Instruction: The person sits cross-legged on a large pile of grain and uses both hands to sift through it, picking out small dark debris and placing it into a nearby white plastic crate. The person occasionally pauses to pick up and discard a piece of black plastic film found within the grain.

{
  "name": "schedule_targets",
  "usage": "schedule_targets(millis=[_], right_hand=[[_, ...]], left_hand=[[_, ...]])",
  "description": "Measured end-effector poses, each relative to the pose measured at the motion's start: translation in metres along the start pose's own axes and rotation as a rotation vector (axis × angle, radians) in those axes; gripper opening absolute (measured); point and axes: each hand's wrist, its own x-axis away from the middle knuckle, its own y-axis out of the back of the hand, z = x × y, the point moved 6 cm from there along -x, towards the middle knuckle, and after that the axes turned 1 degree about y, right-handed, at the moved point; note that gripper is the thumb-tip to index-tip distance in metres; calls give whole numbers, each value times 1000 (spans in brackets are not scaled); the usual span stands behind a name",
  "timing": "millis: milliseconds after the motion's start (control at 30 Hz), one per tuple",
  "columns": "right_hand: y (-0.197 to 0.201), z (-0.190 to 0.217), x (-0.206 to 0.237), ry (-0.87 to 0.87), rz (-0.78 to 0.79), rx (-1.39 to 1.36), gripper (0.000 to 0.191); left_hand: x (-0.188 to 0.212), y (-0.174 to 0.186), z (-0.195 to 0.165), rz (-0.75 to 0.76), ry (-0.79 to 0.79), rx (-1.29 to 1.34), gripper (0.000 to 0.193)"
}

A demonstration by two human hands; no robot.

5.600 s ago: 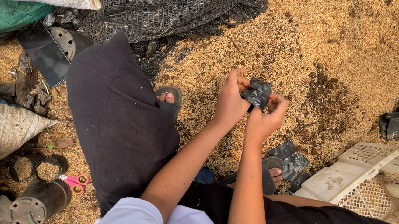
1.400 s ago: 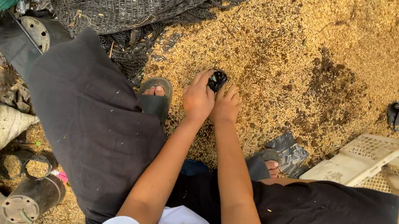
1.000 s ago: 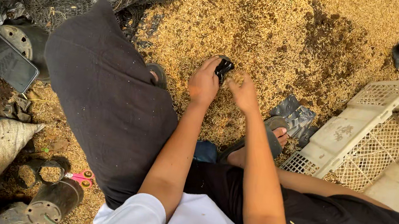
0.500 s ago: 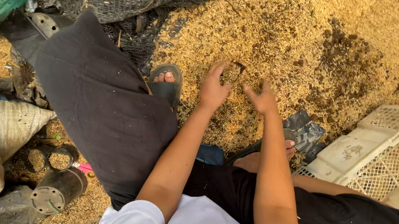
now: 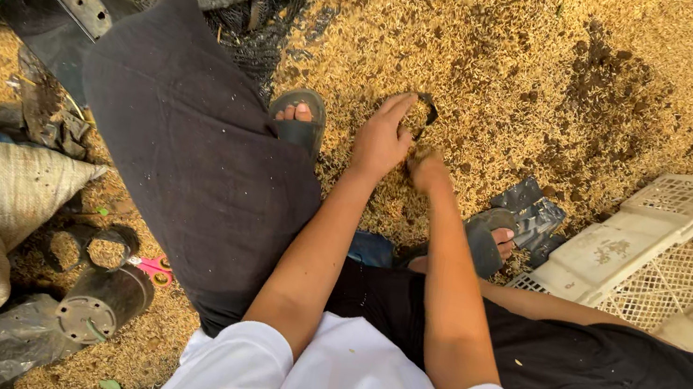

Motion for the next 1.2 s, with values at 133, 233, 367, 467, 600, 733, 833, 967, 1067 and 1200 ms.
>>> schedule_targets(millis=[133,233,367,467,600,733,833,967,1067,1200], right_hand=[[79,-1,7,3,92,-643,78],[96,22,20,-47,122,-703,81],[73,65,24,35,178,-893,77],[76,57,15,22,-9,-563,56],[73,79,9,514,-104,-493,35],[33,112,2,663,-148,-61,28],[22,119,-2,680,-6,-173,29],[57,83,-13,618,17,-667,35],[94,49,-6,464,-533,-35,54],[55,45,-1,263,-368,260,82]], left_hand=[[-4,5,-1,40,56,52,61],[-8,6,-1,-13,3,77,65],[-12,0,9,-63,-41,124,64],[-12,-11,41,117,243,-108,44],[-19,1,43,-59,75,93,74],[-18,8,45,-96,16,80,67],[-13,15,45,-176,29,70,66],[-16,21,45,-160,174,95,70],[-21,38,39,-170,254,101,68],[-26,57,17,-218,141,46,68]])
